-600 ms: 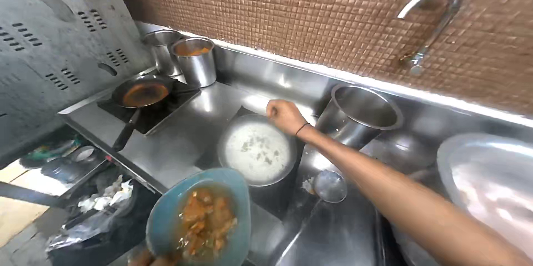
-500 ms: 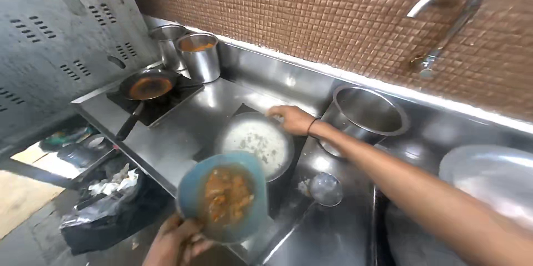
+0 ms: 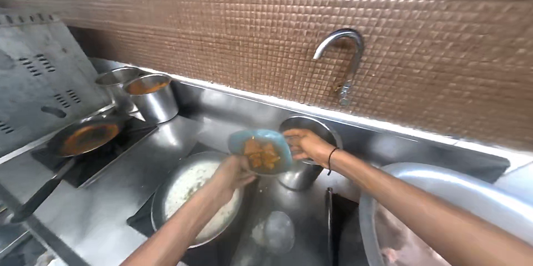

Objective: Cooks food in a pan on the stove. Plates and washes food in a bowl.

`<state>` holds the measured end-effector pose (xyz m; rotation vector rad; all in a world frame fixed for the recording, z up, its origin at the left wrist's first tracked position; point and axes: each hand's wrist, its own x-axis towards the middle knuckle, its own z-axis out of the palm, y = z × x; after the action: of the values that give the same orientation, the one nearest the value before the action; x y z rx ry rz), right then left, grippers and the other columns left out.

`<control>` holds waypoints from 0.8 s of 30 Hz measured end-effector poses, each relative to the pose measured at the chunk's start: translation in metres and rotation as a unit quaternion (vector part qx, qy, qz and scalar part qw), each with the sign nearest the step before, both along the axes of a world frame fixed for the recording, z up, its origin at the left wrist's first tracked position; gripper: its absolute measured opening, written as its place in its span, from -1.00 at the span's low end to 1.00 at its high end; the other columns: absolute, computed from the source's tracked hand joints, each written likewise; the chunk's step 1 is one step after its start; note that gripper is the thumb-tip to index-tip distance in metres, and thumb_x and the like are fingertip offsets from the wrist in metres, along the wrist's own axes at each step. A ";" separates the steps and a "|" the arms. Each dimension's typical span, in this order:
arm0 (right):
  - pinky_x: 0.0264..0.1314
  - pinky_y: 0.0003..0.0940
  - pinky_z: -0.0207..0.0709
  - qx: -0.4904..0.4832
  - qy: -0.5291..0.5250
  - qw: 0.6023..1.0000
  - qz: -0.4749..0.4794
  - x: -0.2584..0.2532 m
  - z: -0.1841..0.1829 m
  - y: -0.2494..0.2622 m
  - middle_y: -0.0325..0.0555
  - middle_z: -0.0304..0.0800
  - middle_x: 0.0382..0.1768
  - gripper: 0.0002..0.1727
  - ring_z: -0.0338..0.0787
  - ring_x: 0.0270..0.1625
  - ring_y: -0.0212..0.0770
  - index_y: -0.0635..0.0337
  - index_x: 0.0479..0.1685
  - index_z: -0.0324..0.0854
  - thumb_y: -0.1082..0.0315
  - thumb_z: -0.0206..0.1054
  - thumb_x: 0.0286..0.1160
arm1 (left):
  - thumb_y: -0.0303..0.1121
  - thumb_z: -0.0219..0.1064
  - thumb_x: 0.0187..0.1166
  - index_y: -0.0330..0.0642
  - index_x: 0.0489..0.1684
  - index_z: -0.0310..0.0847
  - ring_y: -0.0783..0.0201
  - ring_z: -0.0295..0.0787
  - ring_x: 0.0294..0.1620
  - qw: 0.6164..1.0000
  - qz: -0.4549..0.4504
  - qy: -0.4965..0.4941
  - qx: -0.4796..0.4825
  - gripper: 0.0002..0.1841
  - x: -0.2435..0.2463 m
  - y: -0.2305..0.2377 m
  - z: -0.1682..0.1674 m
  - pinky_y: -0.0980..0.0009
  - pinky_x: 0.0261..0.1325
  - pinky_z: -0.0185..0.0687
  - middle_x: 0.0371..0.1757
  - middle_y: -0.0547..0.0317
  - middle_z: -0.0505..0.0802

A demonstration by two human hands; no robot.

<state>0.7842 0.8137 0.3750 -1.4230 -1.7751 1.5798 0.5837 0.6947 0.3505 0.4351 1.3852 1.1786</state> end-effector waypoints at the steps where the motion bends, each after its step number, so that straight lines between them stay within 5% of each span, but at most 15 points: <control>1: 0.15 -0.05 0.65 0.008 0.015 0.999 -0.034 0.006 -0.003 0.012 0.17 0.69 0.32 -0.59 0.77 0.18 0.01 0.19 0.57 0.46 0.34 0.10 0.82 | -0.52 0.10 0.66 -0.36 0.30 0.45 0.01 0.80 0.00 1.000 -0.006 0.001 -0.001 -0.70 0.005 0.020 0.001 0.15 0.07 0.76 0.12 -0.21 0.74; 3: 0.15 -0.04 0.64 0.029 0.046 0.994 -0.092 0.015 -0.008 0.033 0.17 0.72 0.29 -0.59 0.77 0.17 0.01 0.19 0.55 0.48 0.32 0.11 0.81 | -0.52 0.09 0.64 -0.33 0.38 0.40 -0.05 0.77 0.02 1.000 -0.008 -0.009 0.018 -0.65 0.017 0.056 0.003 0.08 0.06 0.74 0.18 -0.26 0.70; 6: 0.28 0.01 0.58 0.050 0.059 0.988 -0.132 0.027 -0.010 0.055 0.17 0.69 0.34 -0.58 0.72 0.28 0.02 0.18 0.53 0.49 0.22 0.04 0.86 | -0.60 0.09 0.57 -0.31 0.22 0.43 0.04 0.72 -0.19 0.999 0.011 -0.005 0.052 -0.71 0.042 0.098 0.014 0.16 -0.13 0.75 -0.06 -0.15 0.67; 9: 0.43 0.13 0.47 0.071 0.028 0.986 -0.145 0.038 -0.015 0.077 0.20 0.63 0.42 -0.56 0.63 0.43 0.09 0.17 0.52 0.53 0.15 0.01 0.88 | -0.61 0.10 0.56 -0.29 0.38 0.37 0.00 0.69 -0.10 0.998 -0.003 0.035 0.050 -0.60 0.063 0.122 0.029 0.12 -0.03 0.72 0.05 -0.20 0.64; 13: 0.81 0.24 0.03 0.255 -0.185 0.948 -0.042 0.046 -0.018 0.091 0.12 0.25 0.79 -0.30 0.16 0.85 0.17 0.13 0.82 0.21 -0.09 -0.02 0.85 | -0.58 0.12 0.57 -0.19 0.67 0.14 -0.13 0.66 0.05 0.998 -0.008 0.046 0.043 -0.40 0.074 0.147 0.030 0.01 0.06 0.67 0.26 -0.32 0.59; 16: 0.86 0.36 -0.38 0.326 -0.263 0.907 0.027 0.041 -0.017 0.080 0.00 -0.13 0.93 -0.16 -0.27 0.95 0.19 -0.02 0.93 -0.01 -0.30 -0.13 0.80 | -0.55 0.10 0.58 -0.19 0.72 0.04 -0.14 0.68 0.02 0.997 -0.021 0.061 0.043 -0.36 0.081 0.156 0.035 -0.01 0.02 0.69 0.24 -0.34 0.60; 19: 0.88 0.31 -0.49 0.328 -0.217 0.919 0.034 0.030 -0.026 0.075 -0.04 -0.21 0.95 -0.14 -0.32 0.96 0.12 -0.06 0.96 -0.14 -0.32 -0.17 0.80 | -0.50 0.11 0.61 -0.10 0.83 -0.19 -0.18 0.69 0.03 0.990 -0.031 0.125 0.051 -0.24 0.089 0.160 0.049 -0.04 0.01 0.69 0.27 -0.40 0.60; 24: 0.89 0.29 -0.53 0.318 -0.093 0.942 -0.051 0.003 -0.042 0.076 0.08 -0.34 0.95 -0.11 -0.31 0.96 0.12 0.06 0.97 -0.33 -0.24 -0.16 0.83 | -0.26 0.24 0.62 0.12 0.92 -0.51 -0.27 0.65 0.32 0.949 -0.043 0.304 0.076 -0.03 0.096 0.173 0.070 -0.20 0.19 0.64 0.39 -0.39 0.61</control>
<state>0.7872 0.8897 0.3329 -1.3257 -2.0211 0.7184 0.6802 0.8679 0.4207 1.0232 1.7789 1.1281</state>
